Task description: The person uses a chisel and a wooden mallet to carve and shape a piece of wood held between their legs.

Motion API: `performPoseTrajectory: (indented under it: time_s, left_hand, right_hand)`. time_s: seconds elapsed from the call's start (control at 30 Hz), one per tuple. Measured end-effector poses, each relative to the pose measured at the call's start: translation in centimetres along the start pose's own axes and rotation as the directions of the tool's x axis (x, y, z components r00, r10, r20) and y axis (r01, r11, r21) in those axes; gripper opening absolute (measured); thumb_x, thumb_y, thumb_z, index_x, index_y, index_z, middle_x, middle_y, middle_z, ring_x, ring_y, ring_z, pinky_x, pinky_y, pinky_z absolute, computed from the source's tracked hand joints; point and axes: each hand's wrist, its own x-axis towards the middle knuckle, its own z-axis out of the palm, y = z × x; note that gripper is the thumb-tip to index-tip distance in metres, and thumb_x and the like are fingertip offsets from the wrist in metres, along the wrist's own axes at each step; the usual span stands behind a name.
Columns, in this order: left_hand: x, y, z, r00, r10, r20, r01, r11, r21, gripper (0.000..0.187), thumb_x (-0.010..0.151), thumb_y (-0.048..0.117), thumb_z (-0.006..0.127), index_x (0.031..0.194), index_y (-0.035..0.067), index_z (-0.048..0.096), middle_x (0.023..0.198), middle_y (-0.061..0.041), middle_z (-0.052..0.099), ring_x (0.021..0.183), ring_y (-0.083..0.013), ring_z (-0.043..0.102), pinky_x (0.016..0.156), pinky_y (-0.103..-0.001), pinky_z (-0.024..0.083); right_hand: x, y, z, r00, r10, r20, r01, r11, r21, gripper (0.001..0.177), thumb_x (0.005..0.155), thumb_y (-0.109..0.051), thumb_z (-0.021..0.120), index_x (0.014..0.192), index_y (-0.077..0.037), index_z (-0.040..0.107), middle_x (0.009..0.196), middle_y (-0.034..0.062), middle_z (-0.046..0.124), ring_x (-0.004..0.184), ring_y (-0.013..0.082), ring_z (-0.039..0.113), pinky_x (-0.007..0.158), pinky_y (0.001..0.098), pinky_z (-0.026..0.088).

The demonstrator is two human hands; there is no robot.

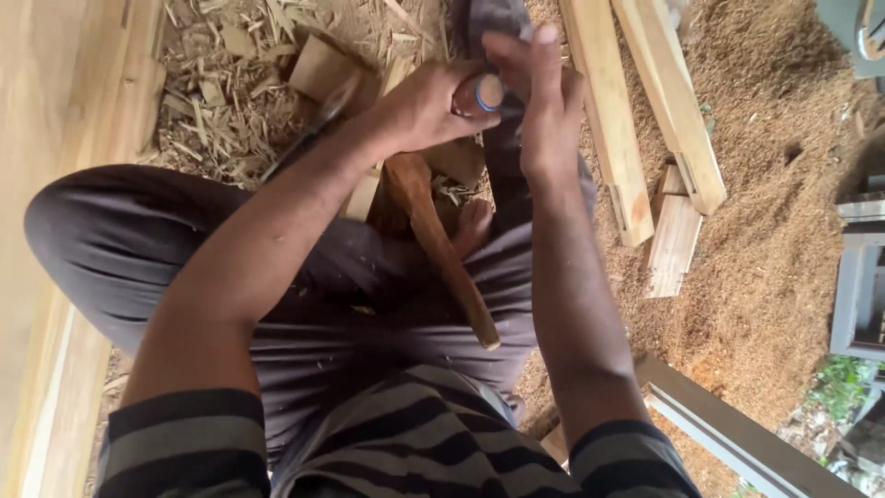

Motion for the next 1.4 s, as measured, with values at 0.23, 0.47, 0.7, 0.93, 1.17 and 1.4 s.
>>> performPoseTrajectory:
  time_s: [0.23, 0.47, 0.7, 0.93, 1.17, 1.4]
  left_hand:
    - [-0.7, -1.5, 0.2, 0.998, -0.057, -0.003, 0.057, 0.998, 0.026, 0.042, 0.095, 0.029, 0.085, 0.119, 0.000, 0.065, 0.099, -0.013, 0.076, 0.089, -0.0229, 0.077, 0.082, -0.035, 0.064]
    - [-0.9, -1.6, 0.3, 0.996, -0.084, 0.009, 0.084, 0.996, 0.036, 0.033, 0.096, 0.026, 0.082, 0.113, 0.003, 0.066, 0.096, -0.012, 0.076, 0.086, -0.0209, 0.076, 0.079, -0.035, 0.064]
    - [-0.6, -2.3, 0.1, 0.997, -0.078, 0.008, 0.078, 0.996, 0.040, 0.027, 0.098, 0.025, 0.081, 0.108, 0.005, 0.065, 0.090, -0.009, 0.073, 0.081, -0.0199, 0.074, 0.071, -0.035, 0.062]
    - [-0.7, -2.1, 0.0, 0.999, -0.052, -0.012, 0.052, 0.999, 0.011, 0.025, 0.098, 0.022, 0.081, 0.106, 0.006, 0.064, 0.086, -0.008, 0.072, 0.079, -0.0185, 0.073, 0.068, -0.034, 0.061]
    - [-0.8, -3.1, 0.4, 0.999, -0.010, -0.033, 0.010, 1.000, 0.025, 0.025, 0.099, 0.020, 0.080, 0.110, 0.004, 0.065, 0.091, -0.010, 0.073, 0.081, -0.0189, 0.074, 0.070, -0.033, 0.063]
    - [-1.3, -4.1, 0.7, 0.998, 0.064, -0.013, -0.062, 0.992, 0.105, 0.021, 0.098, 0.016, 0.078, 0.112, 0.004, 0.067, 0.092, -0.011, 0.074, 0.080, -0.0200, 0.074, 0.071, -0.034, 0.063]
  right_hand:
    - [-0.7, 1.5, 0.2, 0.995, 0.049, 0.092, -0.061, 0.989, 0.136, 0.090, 0.098, -0.076, 0.038, 0.126, 0.003, 0.072, 0.127, 0.0215, 0.075, 0.125, 0.0335, 0.072, 0.114, 0.0470, 0.053]
    - [-0.1, 1.0, -0.3, 0.990, -0.058, 0.127, 0.042, 0.992, 0.122, 0.089, 0.101, -0.073, 0.037, 0.126, 0.005, 0.072, 0.127, 0.0220, 0.076, 0.127, 0.0338, 0.072, 0.115, 0.0469, 0.053]
    - [-0.4, -3.4, -1.6, 0.996, -0.086, -0.007, 0.086, 0.974, 0.209, 0.080, 0.107, -0.068, 0.049, 0.131, 0.007, 0.062, 0.127, 0.0228, 0.075, 0.125, 0.0340, 0.074, 0.114, 0.0491, 0.057]
    - [-0.3, -5.3, -2.1, 0.907, -0.409, 0.095, 0.375, 0.891, 0.258, 0.071, 0.115, -0.058, 0.045, 0.132, 0.010, 0.056, 0.123, 0.0256, 0.070, 0.122, 0.0338, 0.072, 0.115, 0.0488, 0.058]
    - [-0.2, -6.6, -1.7, 0.889, -0.442, 0.119, 0.387, 0.864, 0.324, 0.062, 0.117, -0.053, 0.048, 0.139, 0.005, 0.047, 0.129, 0.0205, 0.070, 0.128, 0.0304, 0.074, 0.117, 0.0446, 0.059]
    - [2.2, -3.8, 4.7, 0.976, -0.031, 0.217, 0.111, 0.923, -0.368, 0.047, 0.119, -0.044, 0.046, 0.122, 0.000, 0.060, 0.102, 0.0173, 0.070, 0.091, 0.0248, 0.072, 0.082, 0.0379, 0.057]
